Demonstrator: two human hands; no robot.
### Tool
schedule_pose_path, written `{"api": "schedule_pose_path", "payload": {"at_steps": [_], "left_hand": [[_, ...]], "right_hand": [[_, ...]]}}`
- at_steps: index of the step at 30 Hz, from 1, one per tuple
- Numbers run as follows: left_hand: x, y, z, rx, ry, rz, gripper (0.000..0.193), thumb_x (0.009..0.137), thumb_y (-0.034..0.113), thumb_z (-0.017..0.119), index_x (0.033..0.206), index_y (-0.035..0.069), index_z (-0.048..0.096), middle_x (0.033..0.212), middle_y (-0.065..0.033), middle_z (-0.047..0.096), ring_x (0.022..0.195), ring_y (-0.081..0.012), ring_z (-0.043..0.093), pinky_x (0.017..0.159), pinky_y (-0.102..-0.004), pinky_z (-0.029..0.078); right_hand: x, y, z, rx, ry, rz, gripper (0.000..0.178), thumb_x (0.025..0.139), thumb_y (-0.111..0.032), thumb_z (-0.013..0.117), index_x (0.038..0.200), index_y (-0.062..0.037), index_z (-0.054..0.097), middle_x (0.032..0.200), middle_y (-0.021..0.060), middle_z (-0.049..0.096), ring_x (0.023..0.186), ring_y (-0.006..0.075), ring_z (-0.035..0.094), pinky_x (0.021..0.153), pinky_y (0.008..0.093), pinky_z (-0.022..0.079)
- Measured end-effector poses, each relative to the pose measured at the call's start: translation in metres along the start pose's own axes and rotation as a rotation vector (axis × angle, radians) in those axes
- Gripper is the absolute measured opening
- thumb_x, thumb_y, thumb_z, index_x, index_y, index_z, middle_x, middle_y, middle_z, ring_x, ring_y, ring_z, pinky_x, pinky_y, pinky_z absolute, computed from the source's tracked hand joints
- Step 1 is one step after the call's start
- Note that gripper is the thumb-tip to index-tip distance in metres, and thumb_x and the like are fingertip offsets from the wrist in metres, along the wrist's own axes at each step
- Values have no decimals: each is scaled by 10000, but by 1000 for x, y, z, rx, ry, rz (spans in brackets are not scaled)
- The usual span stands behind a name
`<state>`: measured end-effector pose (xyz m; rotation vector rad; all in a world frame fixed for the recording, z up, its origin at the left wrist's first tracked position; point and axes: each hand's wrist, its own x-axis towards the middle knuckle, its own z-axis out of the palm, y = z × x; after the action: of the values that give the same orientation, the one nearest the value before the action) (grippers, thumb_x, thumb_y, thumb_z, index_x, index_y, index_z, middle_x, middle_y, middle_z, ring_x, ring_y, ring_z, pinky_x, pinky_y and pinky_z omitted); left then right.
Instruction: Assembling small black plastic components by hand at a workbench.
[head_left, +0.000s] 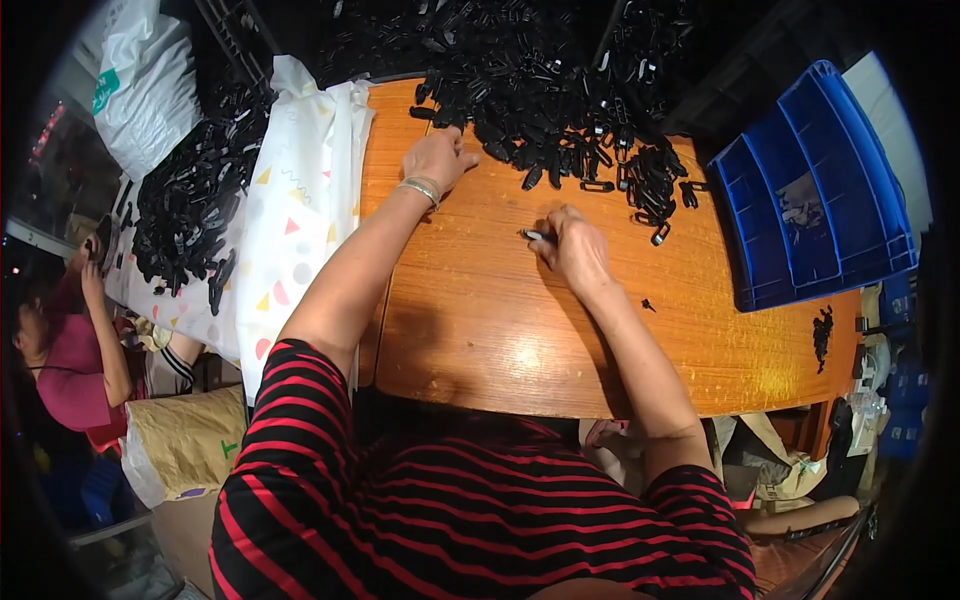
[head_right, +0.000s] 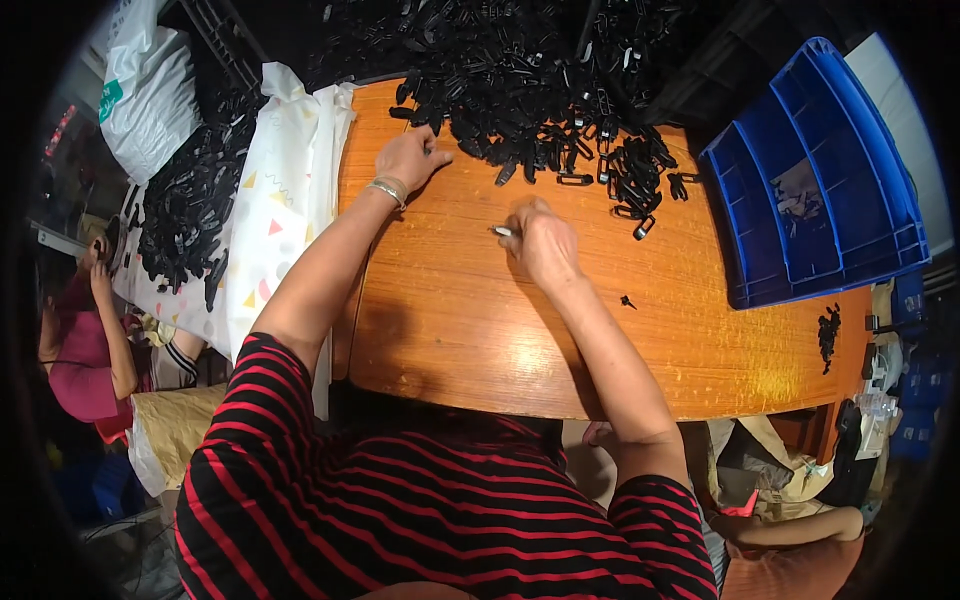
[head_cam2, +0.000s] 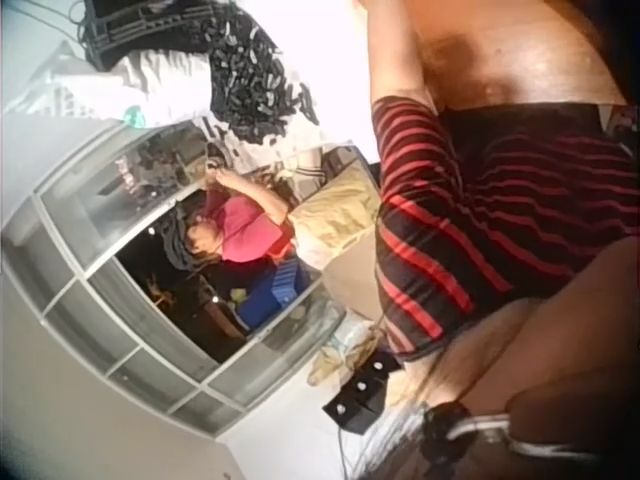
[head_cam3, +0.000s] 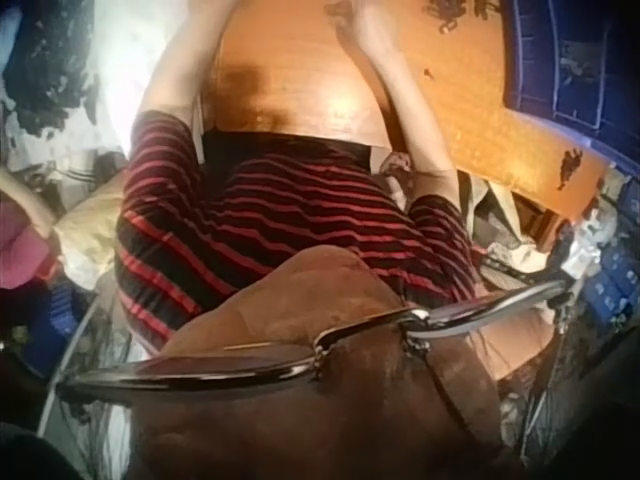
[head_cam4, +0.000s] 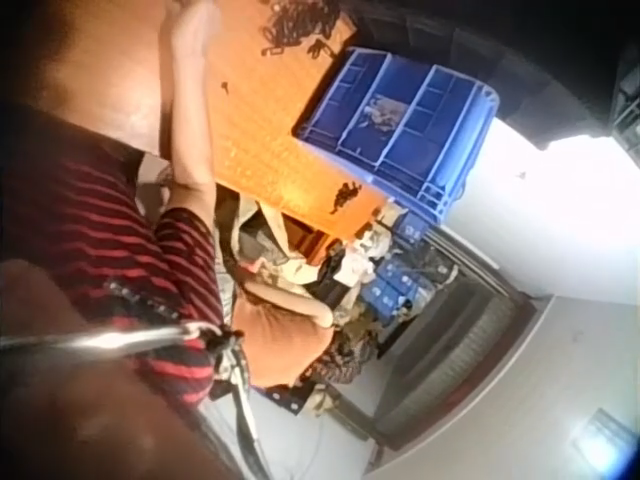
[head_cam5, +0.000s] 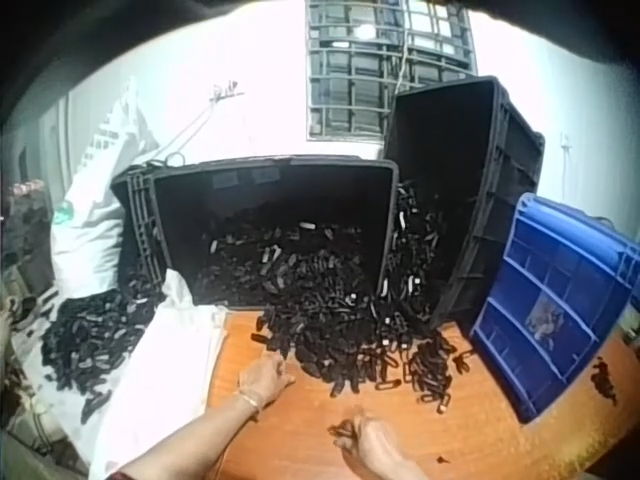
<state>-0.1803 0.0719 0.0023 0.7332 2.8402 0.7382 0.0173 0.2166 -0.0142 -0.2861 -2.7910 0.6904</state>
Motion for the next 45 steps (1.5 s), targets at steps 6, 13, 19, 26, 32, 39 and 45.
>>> {"api": "schedule_pose_path", "payload": {"at_steps": [6, 13, 19, 26, 32, 39, 45], "left_hand": [[-23, -19, 5, -67, 61, 49, 347, 804, 240, 725, 1060, 34, 613, 912, -102, 674, 843, -265, 649, 743, -369, 501], [-99, -2, 4, -1291, -172, -64, 245, 889, 148, 660, 1081, 3, 616, 747, -4, 608, 653, -75, 572, 560, -184, 435], [-152, 16, -19, -1409, -168, 52, 260, 897, 144, 653, 1111, 1, 619, 781, -14, 627, 627, -57, 565, 548, -179, 429], [-173, 16, -29, -1326, -93, 153, 264, 894, 105, 650, 1131, -6, 622, 805, 7, 631, 611, -28, 532, 555, -156, 440], [-179, 8, -21, -1190, -11, 194, 304, 888, 138, 666, 1150, -10, 627, 931, -11, 638, 583, -33, 529, 516, -174, 433], [-197, 19, -18, -1099, 49, 193, 284, 904, 102, 632, 1163, -13, 626, 993, -42, 636, 676, -35, 552, 542, -175, 446], [-209, 18, -13, -1168, 15, 208, 242, 949, 121, 574, 1149, -7, 621, 940, -25, 639, 790, -57, 579, 653, -195, 480]], "right_hand": [[-26, -16, 0, 260, -52, 115, 283, 788, -138, 774, 760, -13, 521, 624, 92, 573, 544, 198, 562, 529, 319, 451], [-40, -38, 2, 519, -14, 182, 167, 837, -58, 700, 927, 10, 578, 738, 100, 639, 666, 143, 617, 580, 290, 491], [-38, -79, -12, 768, 268, 39, 217, 852, 21, 672, 1062, 13, 618, 856, 10, 598, 724, 55, 548, 624, 191, 481], [-45, -97, -15, 725, 317, -105, 194, 850, 37, 669, 1039, 18, 629, 857, -4, 559, 697, 36, 529, 614, 177, 473], [-50, -98, -13, 647, 331, -165, 186, 796, -13, 723, 961, -16, 637, 840, 75, 604, 629, 107, 611, 529, 236, 488], [-58, -97, -4, 424, 365, -251, 199, 775, -29, 734, 950, -12, 641, 813, 89, 580, 622, 145, 605, 521, 245, 466], [-75, -97, 15, 519, 364, -117, 436, 752, -95, 782, 1120, -32, 557, 886, 85, 587, 674, 139, 605, 547, 256, 487]]}}
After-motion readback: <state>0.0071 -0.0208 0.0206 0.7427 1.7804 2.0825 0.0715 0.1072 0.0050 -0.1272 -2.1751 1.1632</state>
